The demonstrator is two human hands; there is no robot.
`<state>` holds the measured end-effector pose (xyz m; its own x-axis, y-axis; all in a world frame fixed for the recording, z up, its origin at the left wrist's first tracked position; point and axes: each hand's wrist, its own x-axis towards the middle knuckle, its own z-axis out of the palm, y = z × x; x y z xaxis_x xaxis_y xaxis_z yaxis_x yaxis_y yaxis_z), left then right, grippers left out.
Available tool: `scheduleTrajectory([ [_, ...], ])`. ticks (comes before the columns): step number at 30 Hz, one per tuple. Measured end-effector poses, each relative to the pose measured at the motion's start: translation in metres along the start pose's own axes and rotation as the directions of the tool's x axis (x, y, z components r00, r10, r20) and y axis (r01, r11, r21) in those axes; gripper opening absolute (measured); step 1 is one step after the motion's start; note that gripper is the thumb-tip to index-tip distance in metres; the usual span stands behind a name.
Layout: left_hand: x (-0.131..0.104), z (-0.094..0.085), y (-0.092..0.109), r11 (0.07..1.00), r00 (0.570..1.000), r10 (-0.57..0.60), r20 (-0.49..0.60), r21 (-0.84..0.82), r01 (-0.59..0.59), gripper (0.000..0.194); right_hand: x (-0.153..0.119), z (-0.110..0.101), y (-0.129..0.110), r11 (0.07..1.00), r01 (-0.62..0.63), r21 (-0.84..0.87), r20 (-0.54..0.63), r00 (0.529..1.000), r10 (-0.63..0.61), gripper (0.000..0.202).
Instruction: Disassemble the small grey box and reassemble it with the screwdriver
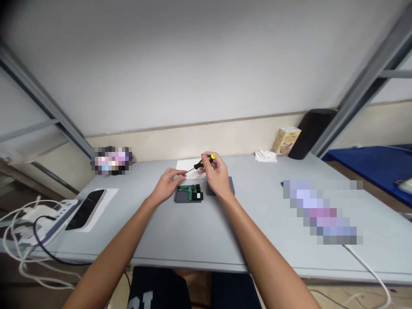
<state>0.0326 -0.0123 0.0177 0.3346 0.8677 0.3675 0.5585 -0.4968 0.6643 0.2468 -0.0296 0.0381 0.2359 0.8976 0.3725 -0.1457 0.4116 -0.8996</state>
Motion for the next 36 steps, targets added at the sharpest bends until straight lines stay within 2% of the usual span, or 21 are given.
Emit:
scheduleTrajectory([
  [5, 0.0, -0.012, 0.005, 0.999, 1.0, -0.006, -0.015, 0.05, 0.007, 0.033, -0.005, 0.003, 0.001, 0.998, -0.01, -0.056, 0.105, 0.994, 0.016, 0.044],
  [10, -0.004, -0.019, 0.007, 0.973, 0.98, -0.079, 0.183, 0.228, 0.036, 0.04, -0.009, 0.004, 0.002, 0.993, 0.027, -0.116, 0.164, 0.986, -0.008, 0.043],
  [12, -0.005, -0.02, 0.007, 0.966, 0.969, -0.114, 0.219, 0.251, 0.057, 0.043, -0.009, 0.005, 0.003, 0.992, 0.024, -0.125, 0.163, 0.987, -0.003, 0.043],
  [20, -0.007, -0.022, 0.013, 0.969, 0.941, -0.205, 0.271, 0.188, 0.157, 0.041, -0.009, 0.004, 0.004, 0.99, 0.017, -0.14, 0.192, 0.981, 0.011, 0.042],
  [31, -0.008, -0.023, 0.009, 0.982, 0.93, -0.189, 0.315, 0.06, 0.179, 0.026, -0.01, 0.006, 0.0, 0.983, 0.041, -0.178, 0.226, 0.974, 0.0, 0.041],
  [36, -0.008, -0.024, 0.009, 0.986, 0.928, -0.169, 0.331, 0.045, 0.163, 0.025, -0.008, 0.009, -0.003, 0.981, 0.083, -0.178, 0.295, 0.955, -0.027, 0.038],
])
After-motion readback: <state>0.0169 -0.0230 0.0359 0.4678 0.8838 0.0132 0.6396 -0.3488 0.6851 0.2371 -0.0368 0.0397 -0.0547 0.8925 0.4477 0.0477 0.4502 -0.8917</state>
